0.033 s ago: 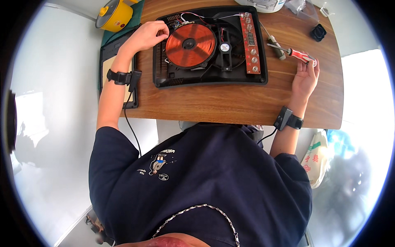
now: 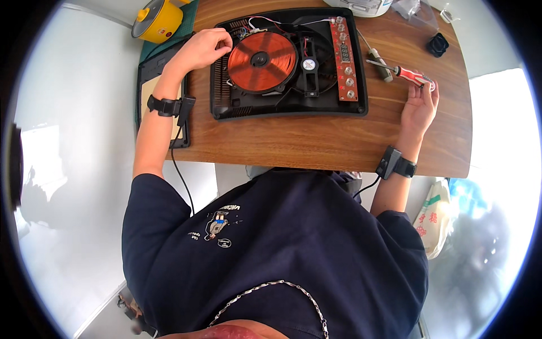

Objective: The person uses a screwdriver to loosen and remove screws from a disassembled electronic device containing a copper coil. They then lift the coil assembly out of the housing and set it aside on the table.

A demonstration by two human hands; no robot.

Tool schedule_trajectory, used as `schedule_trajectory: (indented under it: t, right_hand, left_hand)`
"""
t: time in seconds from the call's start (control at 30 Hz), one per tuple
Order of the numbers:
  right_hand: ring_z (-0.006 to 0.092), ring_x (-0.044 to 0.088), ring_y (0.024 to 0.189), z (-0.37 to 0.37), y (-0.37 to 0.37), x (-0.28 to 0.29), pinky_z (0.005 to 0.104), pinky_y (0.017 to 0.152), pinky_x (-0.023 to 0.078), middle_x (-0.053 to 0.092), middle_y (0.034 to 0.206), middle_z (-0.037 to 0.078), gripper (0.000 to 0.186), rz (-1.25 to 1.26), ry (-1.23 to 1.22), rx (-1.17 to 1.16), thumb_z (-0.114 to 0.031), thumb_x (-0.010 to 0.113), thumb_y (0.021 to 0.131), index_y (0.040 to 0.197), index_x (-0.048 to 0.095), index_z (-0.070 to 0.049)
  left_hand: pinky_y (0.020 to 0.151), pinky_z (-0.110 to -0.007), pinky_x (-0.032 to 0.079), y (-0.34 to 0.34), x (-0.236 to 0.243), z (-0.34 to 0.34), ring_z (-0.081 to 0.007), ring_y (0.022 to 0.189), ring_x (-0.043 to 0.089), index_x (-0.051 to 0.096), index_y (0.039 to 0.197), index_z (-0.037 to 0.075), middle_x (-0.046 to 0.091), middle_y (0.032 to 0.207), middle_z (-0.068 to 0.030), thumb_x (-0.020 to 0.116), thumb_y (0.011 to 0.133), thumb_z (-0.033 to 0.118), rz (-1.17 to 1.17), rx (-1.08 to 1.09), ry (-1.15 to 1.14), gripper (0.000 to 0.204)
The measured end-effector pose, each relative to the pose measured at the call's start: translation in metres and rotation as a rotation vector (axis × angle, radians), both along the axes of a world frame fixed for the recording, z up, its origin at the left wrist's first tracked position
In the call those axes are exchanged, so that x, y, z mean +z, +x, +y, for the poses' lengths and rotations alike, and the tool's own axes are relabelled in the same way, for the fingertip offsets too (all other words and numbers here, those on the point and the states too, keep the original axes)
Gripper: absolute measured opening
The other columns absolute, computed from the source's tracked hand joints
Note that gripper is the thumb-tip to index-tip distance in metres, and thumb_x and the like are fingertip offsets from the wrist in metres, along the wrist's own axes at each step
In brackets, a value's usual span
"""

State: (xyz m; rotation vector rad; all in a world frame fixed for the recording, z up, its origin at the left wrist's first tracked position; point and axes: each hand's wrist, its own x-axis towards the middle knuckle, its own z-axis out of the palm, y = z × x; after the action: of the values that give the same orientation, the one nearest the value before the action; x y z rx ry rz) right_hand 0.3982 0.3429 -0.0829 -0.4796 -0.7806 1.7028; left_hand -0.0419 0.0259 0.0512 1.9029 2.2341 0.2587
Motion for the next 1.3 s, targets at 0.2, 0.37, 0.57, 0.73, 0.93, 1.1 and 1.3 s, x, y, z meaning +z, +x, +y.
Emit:
schedule_trajectory:
  t: [0.2,0.37,0.57,0.73,0.93,1.1,1.3]
  right_hand:
    - [0.0412,0.063,0.123,0.003,0.0,-0.004,0.0515,0.105,0.054,0.062,0.127,0.024,0.039,-0.007,-0.006,-0.016,0.0,0.058,0.103,0.139,0.043,0.001]
    - [0.0371,0.063,0.122,-0.01,-0.007,0.008,0.0462,0.103,0.054,0.062,0.127,0.019,0.037,-0.064,-0.042,-0.071,-0.002,0.06,0.103,0.137,0.047,0.001]
    - [0.036,0.065,0.116,-0.011,-0.009,0.004,0.0506,0.101,0.056,0.06,0.123,0.018,0.044,-0.029,0.003,-0.149,0.0,0.061,0.102,0.141,0.04,-0.001]
    - [0.0312,0.065,0.112,-0.011,-0.01,0.001,0.0496,0.1,0.057,0.058,0.122,0.016,0.044,-0.048,-0.022,-0.189,0.0,0.061,0.102,0.141,0.039,0.0]
    - [0.0315,0.064,0.112,-0.008,-0.008,-0.003,0.0491,0.103,0.056,0.058,0.12,0.017,0.041,-0.001,-0.035,-0.147,-0.001,0.06,0.103,0.139,0.04,0.002]
    - [0.0327,0.064,0.112,-0.001,0.001,-0.009,0.0501,0.105,0.056,0.058,0.12,0.019,0.037,0.027,-0.03,-0.063,0.0,0.058,0.103,0.136,0.041,0.004]
    - [0.0309,0.065,0.109,-0.022,-0.013,0.014,0.049,0.107,0.054,0.062,0.109,0.016,0.01,-0.056,-0.057,-0.141,-0.003,0.056,0.105,0.111,0.055,0.005]
  left_hand:
    - [0.077,-0.038,0.054,0.006,-0.003,-0.003,-0.0291,0.086,0.067,0.065,0.095,-0.001,0.066,0.092,-0.0132,0.067,0.092,0.011,0.049,0.072,0.01,0.012]
    - [0.077,-0.038,0.053,0.012,-0.012,-0.012,-0.0293,0.087,0.066,0.062,0.098,0.0,0.064,0.093,-0.0117,0.066,0.093,0.01,0.037,0.057,0.138,0.012]
    - [0.079,-0.041,0.051,0.011,-0.016,-0.014,-0.0337,0.091,0.063,0.058,0.101,0.003,0.062,0.096,-0.0119,0.064,0.095,0.01,0.051,0.021,0.167,0.011]
    - [0.08,-0.047,0.049,0.017,-0.024,-0.013,-0.0379,0.098,0.061,0.052,0.103,0.006,0.062,0.097,-0.0132,0.059,0.097,0.007,0.148,0.049,0.145,0.01]
    - [0.08,-0.047,0.049,0.025,-0.027,-0.016,-0.0382,0.097,0.061,0.051,0.102,0.005,0.063,0.096,-0.0134,0.057,0.096,0.006,0.207,0.076,0.172,0.009]
    - [0.082,-0.046,0.051,0.028,-0.031,-0.016,-0.036,0.1,0.063,0.057,0.104,0.007,0.066,0.099,-0.0106,0.059,0.097,0.009,0.177,0.06,0.305,0.008]
    - [0.076,-0.045,0.053,0.023,-0.028,-0.018,-0.0353,0.095,0.065,0.058,0.104,0.008,0.066,0.098,-0.0096,0.059,0.097,0.009,0.232,0.054,0.294,0.007]
